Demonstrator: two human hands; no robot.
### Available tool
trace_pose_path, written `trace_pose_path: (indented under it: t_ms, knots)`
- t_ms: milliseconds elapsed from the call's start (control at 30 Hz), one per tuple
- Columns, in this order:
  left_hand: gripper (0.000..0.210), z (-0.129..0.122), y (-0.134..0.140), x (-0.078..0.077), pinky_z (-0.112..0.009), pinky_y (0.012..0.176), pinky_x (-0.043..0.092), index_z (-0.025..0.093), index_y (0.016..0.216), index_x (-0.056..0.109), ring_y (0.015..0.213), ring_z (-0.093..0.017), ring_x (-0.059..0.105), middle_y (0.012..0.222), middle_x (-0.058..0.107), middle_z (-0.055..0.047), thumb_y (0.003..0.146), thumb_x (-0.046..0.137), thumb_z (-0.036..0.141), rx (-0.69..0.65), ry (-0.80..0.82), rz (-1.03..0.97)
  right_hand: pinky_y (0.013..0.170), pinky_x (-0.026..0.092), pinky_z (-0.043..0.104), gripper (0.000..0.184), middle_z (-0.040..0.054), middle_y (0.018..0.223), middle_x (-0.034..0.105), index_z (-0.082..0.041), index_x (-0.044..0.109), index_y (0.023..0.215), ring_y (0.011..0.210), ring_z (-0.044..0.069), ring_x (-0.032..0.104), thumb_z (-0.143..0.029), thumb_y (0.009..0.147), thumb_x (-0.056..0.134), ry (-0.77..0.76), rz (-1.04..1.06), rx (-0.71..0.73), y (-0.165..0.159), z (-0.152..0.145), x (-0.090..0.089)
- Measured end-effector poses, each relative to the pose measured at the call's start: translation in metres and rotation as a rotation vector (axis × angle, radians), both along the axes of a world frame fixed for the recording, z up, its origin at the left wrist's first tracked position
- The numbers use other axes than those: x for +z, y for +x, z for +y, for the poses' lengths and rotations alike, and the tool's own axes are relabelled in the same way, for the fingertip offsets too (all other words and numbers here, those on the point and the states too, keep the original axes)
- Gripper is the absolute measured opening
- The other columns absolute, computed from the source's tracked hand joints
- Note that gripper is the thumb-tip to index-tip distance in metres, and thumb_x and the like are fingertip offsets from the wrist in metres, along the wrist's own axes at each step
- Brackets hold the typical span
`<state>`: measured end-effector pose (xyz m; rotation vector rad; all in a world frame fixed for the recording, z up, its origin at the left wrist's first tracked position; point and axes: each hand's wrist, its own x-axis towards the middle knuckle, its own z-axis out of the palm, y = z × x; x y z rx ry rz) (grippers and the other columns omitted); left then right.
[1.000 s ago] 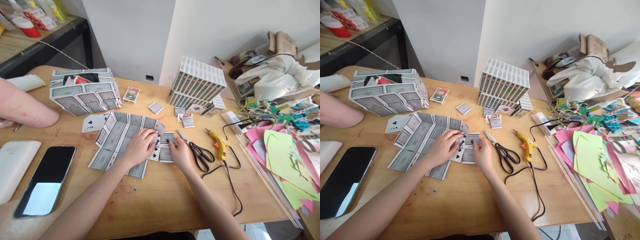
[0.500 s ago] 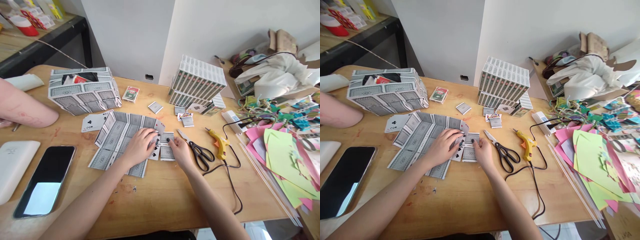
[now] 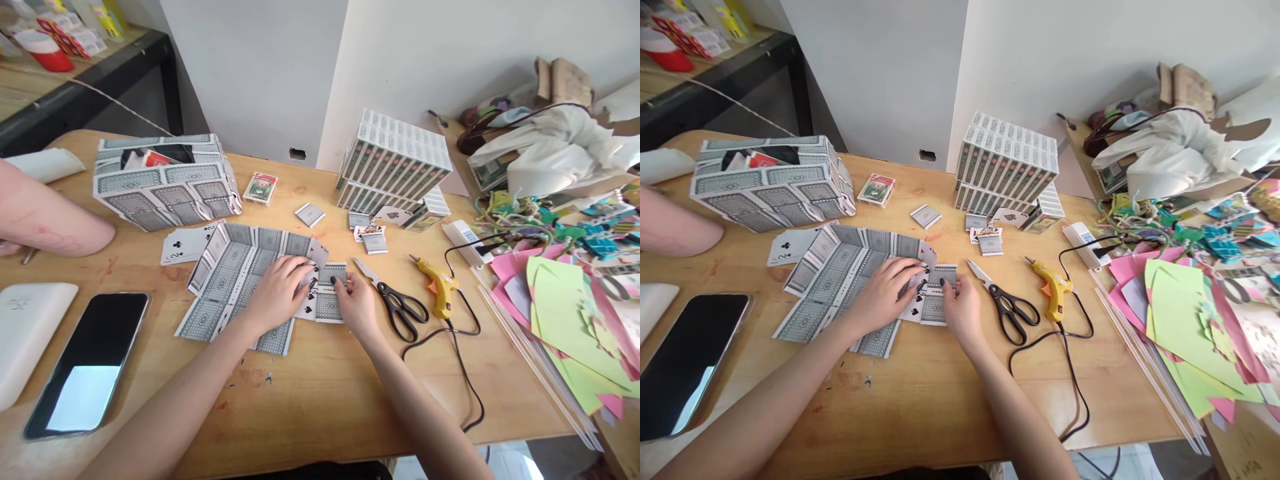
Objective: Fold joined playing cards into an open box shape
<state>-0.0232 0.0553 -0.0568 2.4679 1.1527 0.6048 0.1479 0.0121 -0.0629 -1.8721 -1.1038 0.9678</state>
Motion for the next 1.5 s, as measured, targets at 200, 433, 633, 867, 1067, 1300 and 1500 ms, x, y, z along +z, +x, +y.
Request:
trace_pose_path:
  t_ms: [200,433,633,867,1067,1300,1500]
  knots:
    - [0.030,0.000,0.000,0.000,-0.043,0.099,0.038,0.018,0.115,0.053,0.114,-0.023,0.043,0.121,0.052,-0.008,0.086,0.043,0.018,0.003,0.008,-0.008,0.046,0.036,0.024,0.028,0.0014,0.061,0.061,-0.017,0.055,0.087,0.050,0.016,0.052,-0.043,0.080,0.045,-0.005,-0.095,-0.027,-0.013,-0.004,0.001]
    - [0.032,-0.001,-0.001,0.001,-0.044,0.100,0.038,0.019,0.115,0.054,0.116,-0.024,0.042,0.123,0.051,-0.008,0.084,0.046,0.020,-0.016,-0.018,-0.035,0.049,0.039,0.024,0.025,0.0035,0.071,0.065,-0.019,0.054,0.092,0.055,0.017,0.056,-0.040,0.080,0.046,-0.006,-0.005,0.005,-0.010,-0.002,0.000]
    - [0.031,-0.001,-0.002,0.002,-0.044,0.100,0.038,0.020,0.115,0.055,0.116,-0.025,0.042,0.122,0.052,-0.008,0.085,0.047,0.022,-0.007,-0.037,-0.055,0.055,0.042,0.025,0.025,0.0046,0.076,0.068,-0.019,0.059,0.094,0.065,0.019,0.061,-0.034,0.078,0.048,-0.010,-0.043,0.098,0.008,0.008,0.008]
    - [0.031,-0.001,-0.002,0.002,-0.043,0.099,0.038,0.019,0.115,0.055,0.117,-0.024,0.041,0.123,0.051,-0.008,0.085,0.046,0.023,-0.002,-0.031,-0.034,0.051,0.042,0.025,0.026,0.0036,0.071,0.068,-0.019,0.060,0.094,0.058,0.018,0.060,-0.035,0.077,0.049,-0.036,0.019,0.123,0.013,0.013,0.008]
    - [0.031,0.000,-0.001,0.002,-0.045,0.098,0.039,0.020,0.115,0.055,0.115,-0.025,0.042,0.122,0.052,-0.008,0.085,0.046,0.023,-0.003,-0.024,-0.043,0.053,0.046,0.027,0.028,0.0035,0.070,0.068,-0.018,0.060,0.095,0.061,0.020,0.063,-0.038,0.077,0.051,-0.038,0.150,0.096,0.012,0.014,0.004]
    - [0.031,-0.001,-0.002,0.002,-0.044,0.098,0.039,0.020,0.114,0.055,0.115,-0.025,0.042,0.122,0.052,-0.008,0.085,0.046,0.022,-0.004,-0.021,-0.044,0.052,0.045,0.026,0.029,0.0038,0.072,0.069,-0.019,0.061,0.097,0.060,0.019,0.062,-0.038,0.077,0.050,-0.025,0.088,0.094,0.012,0.013,0.002]
    - [0.030,0.000,-0.002,0.002,-0.044,0.098,0.039,0.019,0.114,0.055,0.114,-0.024,0.043,0.121,0.052,-0.008,0.085,0.046,0.023,-0.010,-0.019,-0.039,0.058,0.048,0.028,0.029,0.0041,0.078,0.070,-0.019,0.061,0.097,0.067,0.021,0.064,-0.037,0.077,0.050,-0.011,0.131,0.083,0.013,0.013,0.000]
